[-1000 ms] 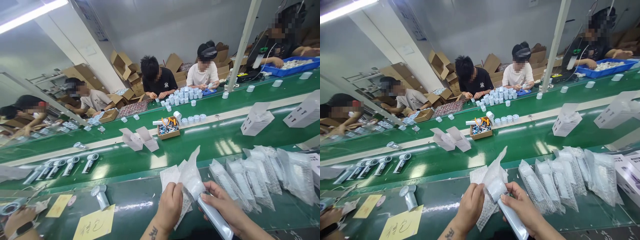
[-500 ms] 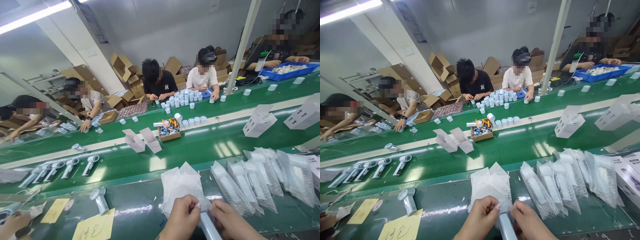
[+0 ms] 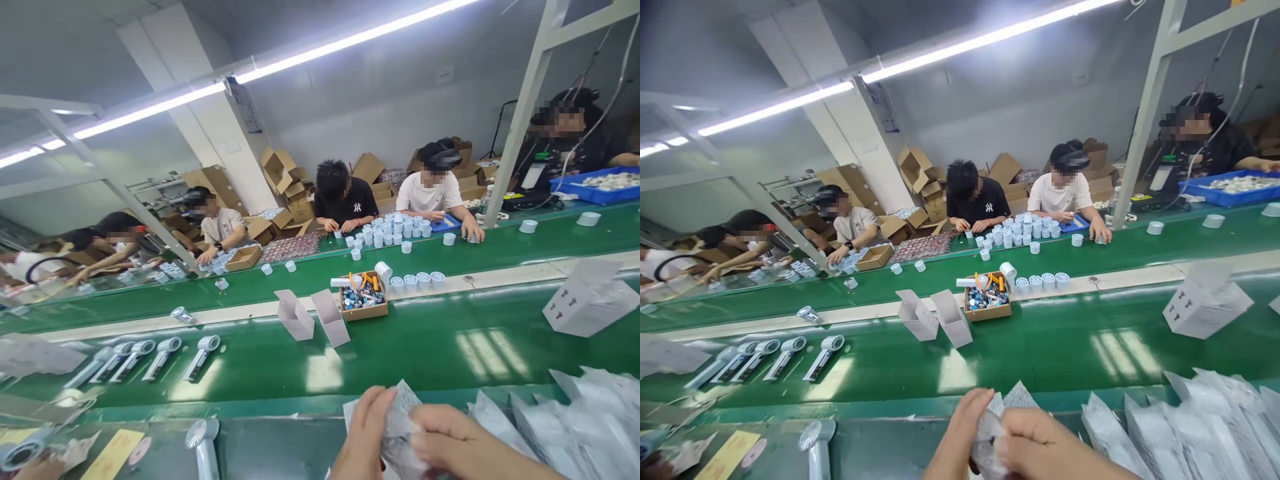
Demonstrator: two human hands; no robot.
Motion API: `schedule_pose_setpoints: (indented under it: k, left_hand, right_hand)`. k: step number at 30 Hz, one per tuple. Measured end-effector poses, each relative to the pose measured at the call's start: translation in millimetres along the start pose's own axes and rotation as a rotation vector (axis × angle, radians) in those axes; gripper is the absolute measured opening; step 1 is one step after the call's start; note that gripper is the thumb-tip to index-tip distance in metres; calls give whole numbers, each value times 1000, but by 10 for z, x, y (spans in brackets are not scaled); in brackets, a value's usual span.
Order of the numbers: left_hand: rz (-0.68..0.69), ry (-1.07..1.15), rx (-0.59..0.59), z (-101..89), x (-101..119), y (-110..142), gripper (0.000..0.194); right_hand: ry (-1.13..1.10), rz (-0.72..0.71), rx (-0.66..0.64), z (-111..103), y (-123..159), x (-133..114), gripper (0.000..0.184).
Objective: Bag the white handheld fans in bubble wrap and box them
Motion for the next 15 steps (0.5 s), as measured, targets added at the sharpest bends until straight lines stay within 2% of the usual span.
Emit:
schedule_pose_setpoints:
  k: [2,4,5,7,8,9,10,12,15]
  left_hand:
    - [39,-106,102,-287,-46,-143,31]
    - [-4,-91,305,-716,-145,-284,29]
    - [-50,-45,439,-964,-204,-355,32]
    - [-128,76,713,-1434,-303,-513,37]
    - [-152,133,821,-1623,-341,-614,39]
    - [-160,183,904,-1774,-373,-730,42]
    - [-159,220,958,-1884,-408,-855,44]
    - [-168,239,990,-2000,-509,-1084,47]
    - [-155,29,927,-2012,-696,-1230,39]
  right_hand:
    - [216,-116,-47,-108,-435,-198,34]
    - [397,-203,50,-386,-931,-303,21]
    - [463,-230,157,-563,-1198,-322,26]
    - [584,-235,219,-802,-1762,-266,74]
    - [621,-228,191,-856,-2041,-206,88]
    - [643,-222,152,-877,-2299,-137,93]
    - [649,-222,116,-872,-2523,-65,92]
    - [648,-236,81,-822,-2844,74,81]
    - [618,-265,125,-737,-2999,283,71]
Point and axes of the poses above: each hand's wrist, its own y-axis away from the middle knuckle, its own z-axis out of the palm, x = y × z, the point moved 5 cm from there along -y, towards the middle knuckle, and after that the axes turned 3 degrees about z, right-handed, at the moved point
